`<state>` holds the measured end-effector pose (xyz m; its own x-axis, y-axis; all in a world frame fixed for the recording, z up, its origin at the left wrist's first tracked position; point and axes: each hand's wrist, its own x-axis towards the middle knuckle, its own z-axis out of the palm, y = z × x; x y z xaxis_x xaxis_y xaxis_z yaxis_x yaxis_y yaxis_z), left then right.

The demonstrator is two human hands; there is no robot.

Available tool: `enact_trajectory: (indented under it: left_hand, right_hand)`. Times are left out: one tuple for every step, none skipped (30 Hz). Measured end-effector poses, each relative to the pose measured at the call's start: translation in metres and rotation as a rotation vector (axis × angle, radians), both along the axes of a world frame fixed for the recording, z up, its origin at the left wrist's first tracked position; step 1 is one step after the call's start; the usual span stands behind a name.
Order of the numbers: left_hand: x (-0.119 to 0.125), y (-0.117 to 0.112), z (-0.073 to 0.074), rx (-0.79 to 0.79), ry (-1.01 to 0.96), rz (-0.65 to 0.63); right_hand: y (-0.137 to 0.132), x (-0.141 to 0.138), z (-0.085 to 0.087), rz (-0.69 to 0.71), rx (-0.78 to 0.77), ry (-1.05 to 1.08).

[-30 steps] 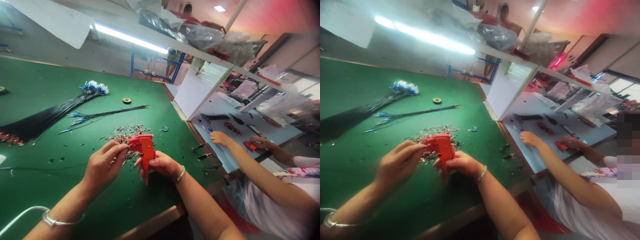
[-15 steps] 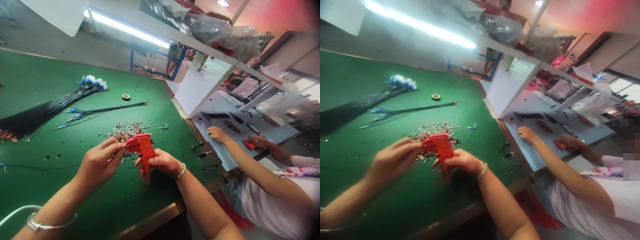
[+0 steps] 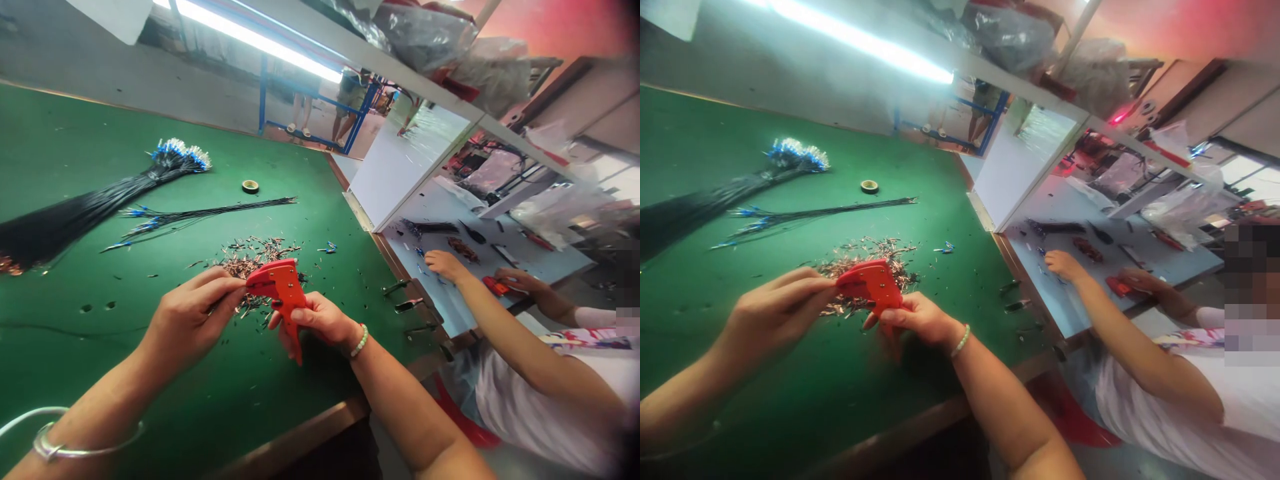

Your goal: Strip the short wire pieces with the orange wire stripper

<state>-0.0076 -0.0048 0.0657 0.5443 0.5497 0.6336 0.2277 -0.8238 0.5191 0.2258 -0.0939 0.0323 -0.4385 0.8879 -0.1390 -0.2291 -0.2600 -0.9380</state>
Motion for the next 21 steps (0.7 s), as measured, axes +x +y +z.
enact_trajectory:
  left_hand:
    - [0.0, 0.0, 0.0, -0.006, 0.005, 0.007]
    - [0.0, 0.0, 0.0, -0.013, 0.01, 0.015]
    - [-0.001, 0.001, 0.0, -0.019, 0.013, 0.023]
    - [-0.001, 0.001, -0.001, -0.024, 0.015, 0.029]
    - [-0.002, 0.002, -0.001, -0.028, 0.015, 0.034]
    - [-0.002, 0.002, -0.001, -0.034, 0.015, 0.036]
    - [-0.003, 0.003, -0.001, -0.04, 0.018, 0.036]
    - [-0.003, 0.004, -0.001, -0.043, 0.02, 0.034]
    - [-0.004, 0.004, 0.0, -0.046, 0.02, 0.034]
    - [-0.004, 0.005, 0.0, -0.05, 0.02, 0.036]
    - [-0.005, 0.005, 0.0, -0.053, 0.017, 0.042]
    - [-0.005, 0.005, 0.001, -0.058, 0.012, 0.05]
    - [-0.005, 0.005, 0.001, -0.063, 0.005, 0.059]
    - [-0.005, 0.005, 0.0, -0.069, 0.002, 0.069]
    - [-0.005, 0.005, -0.001, -0.073, 0.005, 0.079]
    - [-0.005, 0.005, -0.003, -0.07, 0.01, 0.09]
    - [-0.004, 0.004, -0.005, -0.061, 0.019, 0.103]
    - [-0.004, 0.004, -0.007, -0.044, 0.028, 0.116]
    - [-0.003, 0.003, -0.01, -0.02, 0.035, 0.128]
    - [-0.002, 0.002, -0.012, 0.004, 0.038, 0.138]
    - [-0.002, 0.001, -0.013, 0.024, 0.037, 0.146]
  right_hand:
    - [0.0, -0.001, 0.0, -0.008, -0.002, 0.002]
    - [-0.001, -0.003, 0.0, -0.02, -0.006, 0.005]
    - [-0.001, -0.004, 0.0, -0.035, -0.01, 0.009]
    - [-0.001, -0.005, -0.001, -0.054, -0.016, 0.013]
    - [-0.001, -0.007, -0.002, -0.07, -0.023, 0.017]
    - [-0.001, -0.008, -0.003, -0.084, -0.03, 0.02]
    - [0.0, -0.01, -0.004, -0.093, -0.038, 0.023]
    - [0.0, -0.011, -0.005, -0.101, -0.046, 0.027]
    - [0.001, -0.012, -0.006, -0.111, -0.052, 0.031]
    - [0.001, -0.013, -0.007, -0.124, -0.057, 0.039]
    - [0.001, -0.014, -0.007, -0.141, -0.058, 0.05]
    - [0.002, -0.014, -0.007, -0.16, -0.056, 0.063]
    - [0.001, -0.014, -0.007, -0.177, -0.051, 0.074]
    - [0.001, -0.015, -0.006, -0.191, -0.044, 0.082]
    - [0.001, -0.015, -0.005, -0.199, -0.037, 0.088]
    - [0.0, -0.016, -0.004, -0.204, -0.03, 0.092]
    - [0.0, -0.017, -0.004, -0.208, -0.024, 0.095]
    - [-0.001, -0.018, -0.004, -0.212, -0.019, 0.1]
    - [-0.001, -0.02, -0.004, -0.215, -0.016, 0.108]
    - [-0.002, -0.021, -0.005, -0.218, -0.013, 0.121]
    - [-0.002, -0.023, -0.006, -0.219, -0.014, 0.136]
